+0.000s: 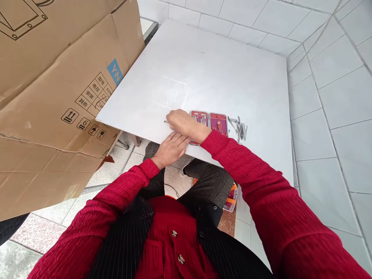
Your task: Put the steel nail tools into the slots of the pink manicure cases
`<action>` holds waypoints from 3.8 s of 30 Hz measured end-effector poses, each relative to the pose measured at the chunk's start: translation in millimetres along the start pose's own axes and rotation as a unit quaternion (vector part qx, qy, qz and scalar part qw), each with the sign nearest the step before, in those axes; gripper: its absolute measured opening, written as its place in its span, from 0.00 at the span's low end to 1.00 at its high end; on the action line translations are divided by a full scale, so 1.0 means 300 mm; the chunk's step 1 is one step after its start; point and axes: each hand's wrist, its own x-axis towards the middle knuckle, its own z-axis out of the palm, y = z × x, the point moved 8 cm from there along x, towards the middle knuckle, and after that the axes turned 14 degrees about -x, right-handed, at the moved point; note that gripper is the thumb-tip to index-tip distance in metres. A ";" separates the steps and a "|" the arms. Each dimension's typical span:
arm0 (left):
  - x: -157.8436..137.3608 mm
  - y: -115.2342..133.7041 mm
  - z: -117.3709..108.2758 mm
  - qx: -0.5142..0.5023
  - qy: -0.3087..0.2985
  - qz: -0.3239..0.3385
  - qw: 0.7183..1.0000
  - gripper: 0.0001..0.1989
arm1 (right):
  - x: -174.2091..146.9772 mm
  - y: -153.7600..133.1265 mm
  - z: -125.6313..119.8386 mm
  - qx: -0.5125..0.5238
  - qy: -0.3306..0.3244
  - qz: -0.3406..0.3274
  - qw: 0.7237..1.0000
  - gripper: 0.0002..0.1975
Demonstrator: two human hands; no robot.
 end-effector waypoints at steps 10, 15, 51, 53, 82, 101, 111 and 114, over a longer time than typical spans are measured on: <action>-0.001 0.016 -0.020 0.020 0.031 0.018 0.999 0.20 | -0.018 -0.007 -0.017 -0.012 -0.042 0.024 0.999 0.14; 0.000 0.015 -0.021 0.020 0.030 0.013 0.999 0.21 | -0.016 -0.005 -0.010 -0.002 -0.043 0.027 0.999 0.15; -0.004 0.010 -0.019 0.004 0.035 0.018 0.999 0.22 | -0.338 0.147 0.037 -0.102 -0.087 0.068 0.989 0.10; -0.003 0.010 -0.020 -0.002 0.033 0.018 0.999 0.23 | -0.381 0.144 0.064 -0.105 -0.109 0.061 0.987 0.09; 0.002 0.011 -0.029 -0.008 0.039 0.020 0.999 0.22 | -0.446 0.133 0.096 -0.105 -0.112 0.099 0.983 0.12; -0.002 0.007 -0.022 -0.008 0.037 0.016 0.999 0.22 | -0.410 0.070 0.063 -0.121 -0.121 0.054 0.984 0.16; -0.002 0.007 -0.019 -0.008 0.042 0.016 0.999 0.21 | -0.395 0.111 0.083 -0.022 -0.073 0.065 0.995 0.12; -0.002 0.009 -0.022 -0.004 0.042 0.020 0.999 0.21 | -0.401 0.124 0.099 0.044 -0.025 0.091 0.995 0.13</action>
